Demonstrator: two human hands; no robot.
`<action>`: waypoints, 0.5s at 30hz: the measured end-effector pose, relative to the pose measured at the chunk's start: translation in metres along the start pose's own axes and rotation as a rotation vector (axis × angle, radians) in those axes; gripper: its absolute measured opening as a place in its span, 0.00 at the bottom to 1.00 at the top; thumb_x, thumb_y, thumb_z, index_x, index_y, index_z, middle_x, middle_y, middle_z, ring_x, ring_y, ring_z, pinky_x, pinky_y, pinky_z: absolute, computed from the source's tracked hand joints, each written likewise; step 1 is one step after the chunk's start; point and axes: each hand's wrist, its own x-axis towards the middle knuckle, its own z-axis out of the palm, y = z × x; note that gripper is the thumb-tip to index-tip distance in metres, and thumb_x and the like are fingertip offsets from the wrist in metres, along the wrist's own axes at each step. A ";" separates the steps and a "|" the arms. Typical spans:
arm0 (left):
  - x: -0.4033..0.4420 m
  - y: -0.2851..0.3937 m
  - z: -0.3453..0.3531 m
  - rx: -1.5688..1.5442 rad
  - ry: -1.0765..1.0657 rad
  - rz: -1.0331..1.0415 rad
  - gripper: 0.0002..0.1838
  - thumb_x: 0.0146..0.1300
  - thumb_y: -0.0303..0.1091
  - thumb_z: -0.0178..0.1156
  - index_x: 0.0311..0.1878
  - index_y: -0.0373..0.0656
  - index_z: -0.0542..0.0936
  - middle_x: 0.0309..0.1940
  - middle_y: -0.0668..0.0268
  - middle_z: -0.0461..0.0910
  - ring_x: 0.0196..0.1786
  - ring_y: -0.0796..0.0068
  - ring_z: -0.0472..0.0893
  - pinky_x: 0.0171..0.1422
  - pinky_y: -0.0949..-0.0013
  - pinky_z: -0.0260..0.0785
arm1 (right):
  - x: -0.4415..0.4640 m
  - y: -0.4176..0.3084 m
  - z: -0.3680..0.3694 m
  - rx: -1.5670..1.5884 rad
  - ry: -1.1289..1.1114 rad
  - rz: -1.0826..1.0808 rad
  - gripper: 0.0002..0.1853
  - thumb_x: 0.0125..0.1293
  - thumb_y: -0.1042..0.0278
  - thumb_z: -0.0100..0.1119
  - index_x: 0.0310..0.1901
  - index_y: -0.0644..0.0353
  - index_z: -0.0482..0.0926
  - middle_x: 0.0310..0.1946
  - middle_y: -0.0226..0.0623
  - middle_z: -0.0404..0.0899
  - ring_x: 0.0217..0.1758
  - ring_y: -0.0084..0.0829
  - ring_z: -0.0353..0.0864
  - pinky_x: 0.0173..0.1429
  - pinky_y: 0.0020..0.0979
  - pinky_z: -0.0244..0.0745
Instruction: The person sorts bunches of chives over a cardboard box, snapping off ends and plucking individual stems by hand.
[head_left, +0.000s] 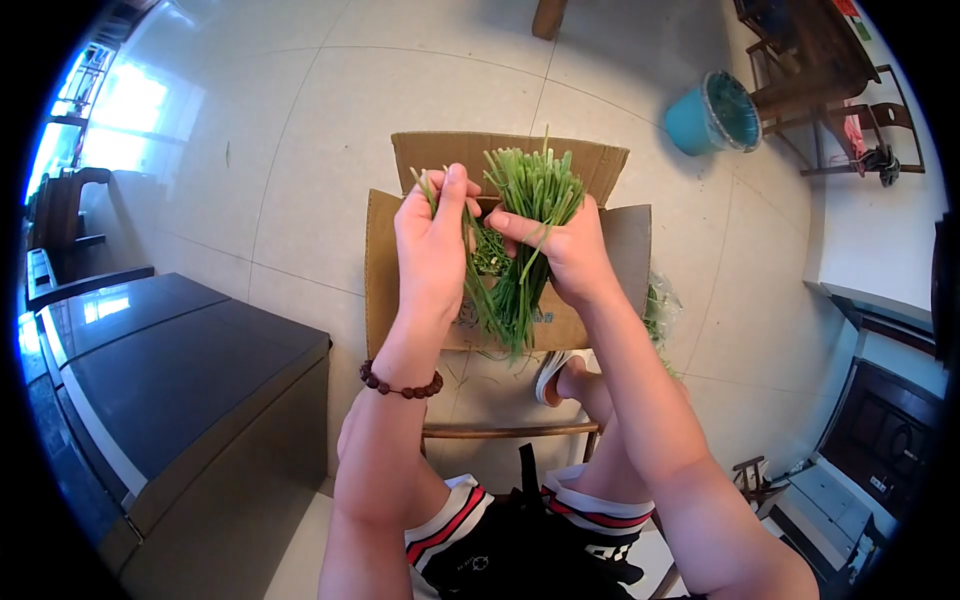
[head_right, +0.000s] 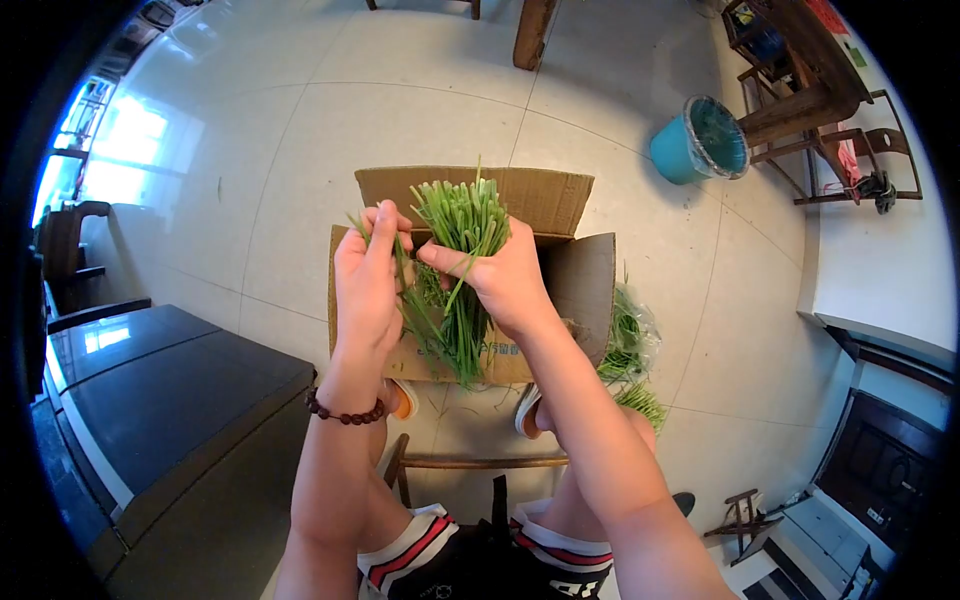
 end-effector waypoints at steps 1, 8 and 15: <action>0.002 0.002 -0.002 -0.049 -0.049 -0.008 0.14 0.79 0.43 0.56 0.39 0.43 0.77 0.28 0.74 0.73 0.26 0.87 0.67 0.30 0.78 0.62 | 0.000 0.000 -0.001 0.027 -0.003 0.008 0.12 0.59 0.76 0.75 0.43 0.65 0.82 0.34 0.33 0.85 0.31 0.23 0.81 0.36 0.28 0.77; 0.000 0.004 0.000 -0.090 -0.055 -0.083 0.15 0.78 0.46 0.58 0.38 0.47 0.76 0.26 0.76 0.71 0.30 0.88 0.69 0.34 0.79 0.61 | 0.000 -0.004 -0.005 0.059 -0.006 -0.001 0.11 0.58 0.75 0.74 0.39 0.65 0.81 0.30 0.34 0.83 0.27 0.26 0.79 0.32 0.28 0.73; 0.006 0.001 0.001 -0.208 -0.114 -0.006 0.14 0.79 0.42 0.57 0.36 0.47 0.72 0.22 0.79 0.63 0.23 0.89 0.61 0.27 0.78 0.54 | -0.005 -0.008 -0.012 0.104 -0.042 0.010 0.13 0.58 0.75 0.73 0.42 0.65 0.79 0.30 0.34 0.81 0.26 0.27 0.78 0.31 0.29 0.73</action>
